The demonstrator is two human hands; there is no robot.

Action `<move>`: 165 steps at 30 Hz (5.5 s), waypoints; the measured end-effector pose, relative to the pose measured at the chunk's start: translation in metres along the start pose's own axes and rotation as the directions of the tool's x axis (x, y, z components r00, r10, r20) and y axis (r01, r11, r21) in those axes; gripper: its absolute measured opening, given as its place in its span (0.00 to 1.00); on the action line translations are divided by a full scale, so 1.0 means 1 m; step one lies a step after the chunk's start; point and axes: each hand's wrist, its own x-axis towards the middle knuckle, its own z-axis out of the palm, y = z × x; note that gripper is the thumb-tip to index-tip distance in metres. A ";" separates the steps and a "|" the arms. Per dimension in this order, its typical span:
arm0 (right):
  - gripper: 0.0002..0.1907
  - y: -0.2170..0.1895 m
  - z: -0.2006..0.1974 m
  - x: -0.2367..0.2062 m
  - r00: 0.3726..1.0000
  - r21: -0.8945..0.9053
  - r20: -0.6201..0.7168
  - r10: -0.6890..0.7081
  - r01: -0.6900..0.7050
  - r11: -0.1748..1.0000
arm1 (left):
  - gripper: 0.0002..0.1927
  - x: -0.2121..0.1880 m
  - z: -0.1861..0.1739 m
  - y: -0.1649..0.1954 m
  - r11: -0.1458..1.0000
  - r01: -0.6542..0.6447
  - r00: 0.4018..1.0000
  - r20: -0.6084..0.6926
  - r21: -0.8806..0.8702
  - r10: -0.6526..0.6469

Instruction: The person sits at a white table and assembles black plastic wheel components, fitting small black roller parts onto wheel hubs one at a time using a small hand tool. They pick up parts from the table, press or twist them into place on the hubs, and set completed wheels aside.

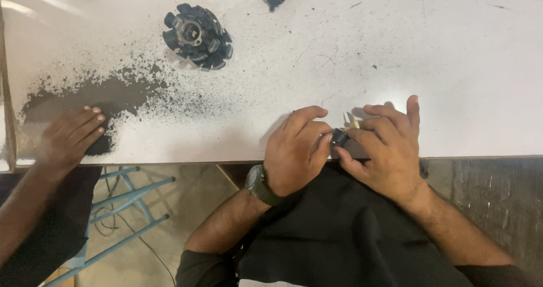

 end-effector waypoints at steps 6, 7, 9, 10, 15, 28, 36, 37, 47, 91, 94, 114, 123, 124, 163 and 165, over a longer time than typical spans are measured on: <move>0.16 -0.001 -0.001 0.000 1.000 0.002 0.000 0.024 -0.024 1.000 | 0.07 -0.006 -0.007 0.000 0.996 0.085 0.996 0.006 -0.039 -0.084; 0.16 -0.002 -0.001 0.000 1.000 0.003 0.000 0.026 -0.026 1.000 | 0.07 -0.006 -0.005 0.001 0.995 0.098 0.995 -0.001 -0.021 -0.098; 0.16 -0.003 -0.002 0.000 0.999 0.016 -0.042 0.010 -0.010 1.000 | 0.07 -0.006 -0.001 0.002 0.992 0.130 0.992 -0.007 0.000 -0.130; 0.15 -0.003 -0.002 -0.002 0.997 0.027 -0.083 -0.004 0.006 1.000 | 0.07 -0.006 0.002 0.002 0.989 0.148 0.989 -0.002 0.002 -0.148; 0.14 -0.007 0.006 -0.014 0.982 0.259 -0.181 -0.059 0.105 0.960 | 0.08 -0.010 0.012 0.003 0.988 0.149 0.986 -0.064 -0.038 -0.151; 0.18 -0.009 0.016 -0.021 0.987 0.228 -0.134 -0.086 0.115 0.967 | 0.08 -0.018 0.019 -0.001 0.981 0.124 0.985 -0.101 -0.151 -0.140; 0.08 0.024 -0.022 0.015 0.947 0.058 -0.317 0.052 -0.035 0.998 | 0.04 -0.003 -0.008 -0.026 0.989 0.017 0.976 -0.214 -0.149 -0.049; 0.07 0.032 -0.030 0.019 0.891 0.134 -0.450 0.064 -0.003 0.991 | 0.04 0.002 -0.019 -0.035 0.999 0.000 0.952 -0.307 -0.051 -0.016; 0.08 0.018 -0.014 0.000 0.975 0.289 -0.140 0.171 -0.125 0.949 | 0.03 -0.005 -0.010 -0.016 0.972 -0.229 0.832 0.510 -0.047 0.220; 0.10 0.176 0.001 0.197 0.995 0.052 -0.075 0.070 -0.066 0.996 | 0.56 0.072 -0.198 -0.156 0.926 0.372 0.899 -0.225 -0.064 -0.376; 0.09 0.167 -0.001 0.200 0.994 0.068 -0.064 0.089 -0.085 0.994 | 0.56 0.060 -0.175 -0.114 0.913 0.328 0.922 -0.292 0.241 -0.254; 0.08 -0.117 0.042 0.083 0.664 0.890 0.287 -0.691 0.082 0.449 | 0.63 0.029 -0.178 -0.074 0.835 0.254 0.966 -0.086 0.488 -0.244; 0.11 -0.017 0.006 0.044 0.969 0.752 0.041 0.242 -0.189 0.631 | 0.61 0.031 -0.145 -0.079 0.942 0.042 0.999 -0.041 0.333 -0.030; 0.11 -0.007 0.004 0.038 0.939 0.744 -0.042 0.342 -0.199 0.638 | 0.60 0.027 -0.129 -0.070 0.962 -0.014 1.000 -0.012 0.274 0.018; 0.13 -0.017 0.011 0.036 0.983 0.290 -0.058 0.173 -0.149 0.945 | 0.17 0.024 -0.029 -0.014 0.992 0.005 1.000 0.017 0.127 -0.007; 0.14 -0.017 0.012 0.035 0.991 0.271 -0.041 0.130 -0.114 0.956 | 0.16 0.020 -0.021 -0.019 0.991 0.037 0.999 0.012 0.126 -0.038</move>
